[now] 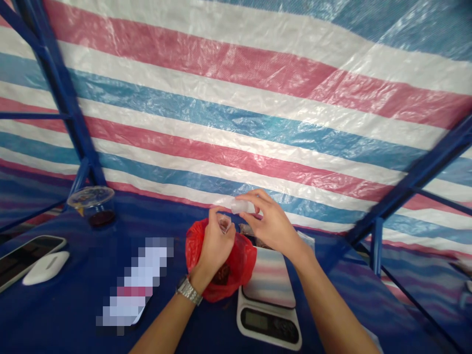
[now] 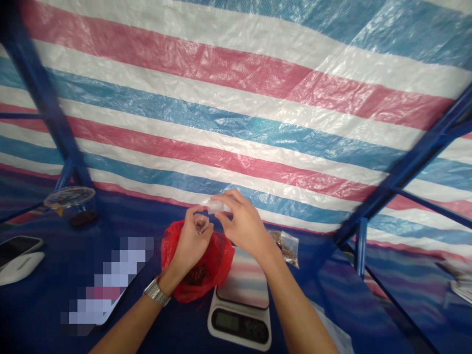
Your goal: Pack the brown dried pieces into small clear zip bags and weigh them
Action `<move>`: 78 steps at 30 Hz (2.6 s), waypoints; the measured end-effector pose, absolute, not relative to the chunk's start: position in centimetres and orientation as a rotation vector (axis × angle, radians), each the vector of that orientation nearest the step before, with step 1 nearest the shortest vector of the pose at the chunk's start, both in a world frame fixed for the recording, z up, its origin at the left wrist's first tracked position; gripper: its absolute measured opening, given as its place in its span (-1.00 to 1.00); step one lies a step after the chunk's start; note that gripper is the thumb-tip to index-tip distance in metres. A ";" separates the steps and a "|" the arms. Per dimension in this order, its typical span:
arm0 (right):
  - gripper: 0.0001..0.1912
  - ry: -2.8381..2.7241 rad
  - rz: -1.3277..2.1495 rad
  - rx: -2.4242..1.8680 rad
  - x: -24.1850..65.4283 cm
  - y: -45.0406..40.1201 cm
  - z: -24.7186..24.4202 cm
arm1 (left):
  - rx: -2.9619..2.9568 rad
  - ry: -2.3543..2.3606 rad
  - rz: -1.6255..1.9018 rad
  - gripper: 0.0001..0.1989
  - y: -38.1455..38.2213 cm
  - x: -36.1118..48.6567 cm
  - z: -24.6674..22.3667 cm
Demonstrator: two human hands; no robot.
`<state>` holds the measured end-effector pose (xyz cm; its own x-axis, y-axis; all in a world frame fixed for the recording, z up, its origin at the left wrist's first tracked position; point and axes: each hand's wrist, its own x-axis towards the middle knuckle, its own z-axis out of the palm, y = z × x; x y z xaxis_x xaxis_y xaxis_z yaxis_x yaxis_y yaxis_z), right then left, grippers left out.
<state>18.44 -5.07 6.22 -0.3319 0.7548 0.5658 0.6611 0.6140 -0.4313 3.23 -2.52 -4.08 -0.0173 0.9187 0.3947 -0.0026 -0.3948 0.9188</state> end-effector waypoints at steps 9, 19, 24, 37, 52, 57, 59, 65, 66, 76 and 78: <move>-0.80 -2.449 0.430 -1.224 17.3 -5.5 4.0 | 1.214 1.144 1.771 -0.59 -1.4 0.4 -2.0; -0.74 -1.942 0.434 -1.199 19.0 -7.5 1.3 | 1.475 0.724 1.504 -0.59 -3.1 2.3 -2.4; -0.49 -1.756 0.682 -1.118 21.5 -8.3 -0.3 | 1.552 0.534 1.282 -0.60 -4.8 4.1 -2.5; -0.28 -1.629 1.247 -1.027 26.0 -8.1 -0.1 | 1.761 0.531 1.132 -0.25 -5.5 4.6 -3.7; -0.50 -1.901 1.121 -1.326 29.8 -7.6 -1.6 | 2.336 1.015 0.922 -0.42 -2.8 2.6 -5.9; -0.58 -1.757 0.698 -1.413 30.7 -7.0 -2.1 | 2.345 1.035 1.047 -0.57 -2.6 2.2 -5.2; -0.59 -1.675 0.575 -1.430 30.8 -6.6 -2.2 | 2.352 1.024 1.079 -0.65 -2.5 2.2 -4.9; -0.61 -1.553 0.406 -1.442 30.7 -6.1 -2.2 | 2.357 0.977 1.178 -0.76 -2.5 2.1 -4.1; -0.61 -1.539 0.390 -1.445 30.7 -6.1 -2.3 | 2.357 0.963 1.192 -0.77 -2.6 2.1 -3.9; -0.65 -1.499 0.290 -1.430 30.8 -5.7 -2.7 | 2.556 0.935 0.886 -0.76 -2.7 2.0 -4.6; -0.65 -1.499 0.287 -1.429 30.9 -5.6 -2.8 | 2.575 1.011 0.876 -0.75 -2.0 1.7 -5.2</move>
